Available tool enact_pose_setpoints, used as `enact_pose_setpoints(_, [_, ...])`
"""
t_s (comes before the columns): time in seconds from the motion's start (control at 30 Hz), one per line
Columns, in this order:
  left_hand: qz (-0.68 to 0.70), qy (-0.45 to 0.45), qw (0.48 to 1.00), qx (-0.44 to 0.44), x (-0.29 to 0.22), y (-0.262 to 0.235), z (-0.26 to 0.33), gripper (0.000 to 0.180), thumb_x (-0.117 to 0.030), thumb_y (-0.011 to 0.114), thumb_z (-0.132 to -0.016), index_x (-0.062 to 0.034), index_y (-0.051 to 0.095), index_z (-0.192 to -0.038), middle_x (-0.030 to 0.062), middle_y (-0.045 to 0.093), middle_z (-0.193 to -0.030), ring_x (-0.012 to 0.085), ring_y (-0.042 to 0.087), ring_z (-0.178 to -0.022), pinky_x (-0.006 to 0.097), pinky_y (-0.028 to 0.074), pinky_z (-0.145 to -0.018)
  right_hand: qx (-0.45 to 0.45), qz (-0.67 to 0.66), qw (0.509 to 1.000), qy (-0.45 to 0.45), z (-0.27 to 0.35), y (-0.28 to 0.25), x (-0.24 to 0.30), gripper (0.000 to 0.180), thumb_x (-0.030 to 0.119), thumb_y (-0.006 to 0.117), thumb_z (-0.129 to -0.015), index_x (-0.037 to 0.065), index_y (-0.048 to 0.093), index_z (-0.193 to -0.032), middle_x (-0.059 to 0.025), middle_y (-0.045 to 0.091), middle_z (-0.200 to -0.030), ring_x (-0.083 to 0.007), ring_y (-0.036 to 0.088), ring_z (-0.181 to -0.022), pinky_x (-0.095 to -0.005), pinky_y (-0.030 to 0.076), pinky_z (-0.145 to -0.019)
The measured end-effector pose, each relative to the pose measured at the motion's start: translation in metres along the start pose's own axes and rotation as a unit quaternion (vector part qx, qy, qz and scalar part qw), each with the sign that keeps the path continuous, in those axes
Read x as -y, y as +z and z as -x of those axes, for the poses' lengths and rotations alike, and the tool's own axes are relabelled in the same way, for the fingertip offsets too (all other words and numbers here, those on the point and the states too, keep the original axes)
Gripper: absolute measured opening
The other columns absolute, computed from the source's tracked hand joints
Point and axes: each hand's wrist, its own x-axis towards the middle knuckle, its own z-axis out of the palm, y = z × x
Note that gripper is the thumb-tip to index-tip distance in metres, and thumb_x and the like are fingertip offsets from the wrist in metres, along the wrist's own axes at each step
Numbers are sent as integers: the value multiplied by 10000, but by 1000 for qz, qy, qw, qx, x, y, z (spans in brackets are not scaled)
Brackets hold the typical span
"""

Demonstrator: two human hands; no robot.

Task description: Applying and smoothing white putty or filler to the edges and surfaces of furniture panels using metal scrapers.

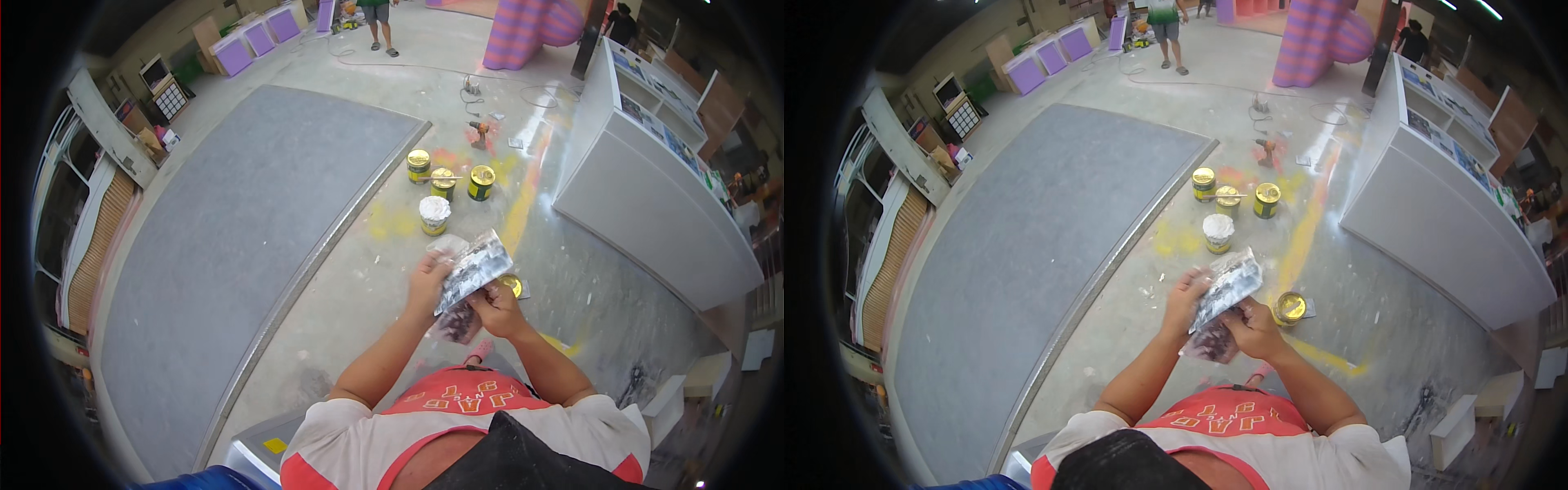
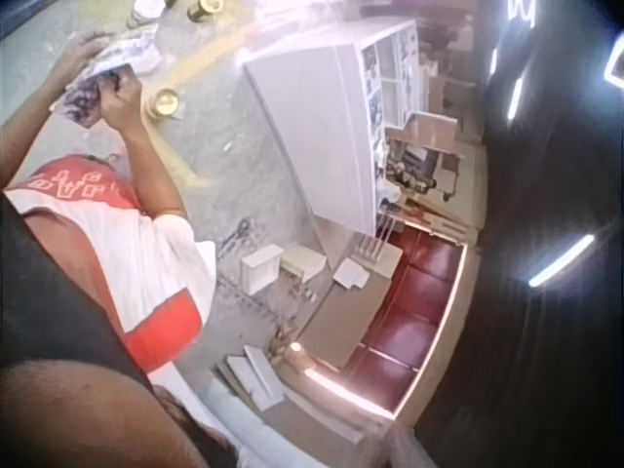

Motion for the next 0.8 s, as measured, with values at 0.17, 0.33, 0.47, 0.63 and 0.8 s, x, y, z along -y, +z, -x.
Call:
enact_pose_setpoints(0.17, [-197,29,974,112,5,-16,20,415,-290,408,-885,5,417,-1176,102,518,-1083,181,514,-956,298,413,-839,1,55,998,-5,0,24,-1,128,96,568,-789,-8,550,-862,-62,554,-705,-87,497,-660,-248,415,-594])
enact_pose_setpoints(0.33, [147,-11,943,299,-4,-15,27,987,-736,375,-681,-21,159,-1327,194,287,-1319,322,383,-1152,442,351,-942,58,174,983,-2,-1,14,10,200,174,618,-750,4,566,-840,-123,565,-707,-138,528,-634,-267,423,-598])
enact_pose_setpoints(0.47, [110,-16,942,318,-14,11,38,800,-569,421,-779,-1,218,-1305,140,336,-1294,261,402,-1143,384,354,-945,-21,251,965,-70,-6,-15,27,208,194,639,-705,29,586,-821,-148,576,-684,-272,573,-591,-332,443,-545])
enact_pose_setpoints(0.63, [90,9,949,302,1,41,34,709,-451,501,-759,-38,264,-1285,164,371,-1244,236,424,-1079,369,387,-890,-2,359,909,-212,14,-32,38,151,161,629,-665,42,578,-742,-144,555,-626,-323,554,-569,-376,429,-500])
enact_pose_setpoints(0.8, [34,7,949,314,9,70,34,722,-449,515,-744,-44,262,-1286,168,387,-1229,229,429,-1057,347,377,-878,-45,288,923,-251,32,-53,32,166,102,664,-597,22,578,-714,-152,534,-575,-310,519,-480,-356,408,-470])
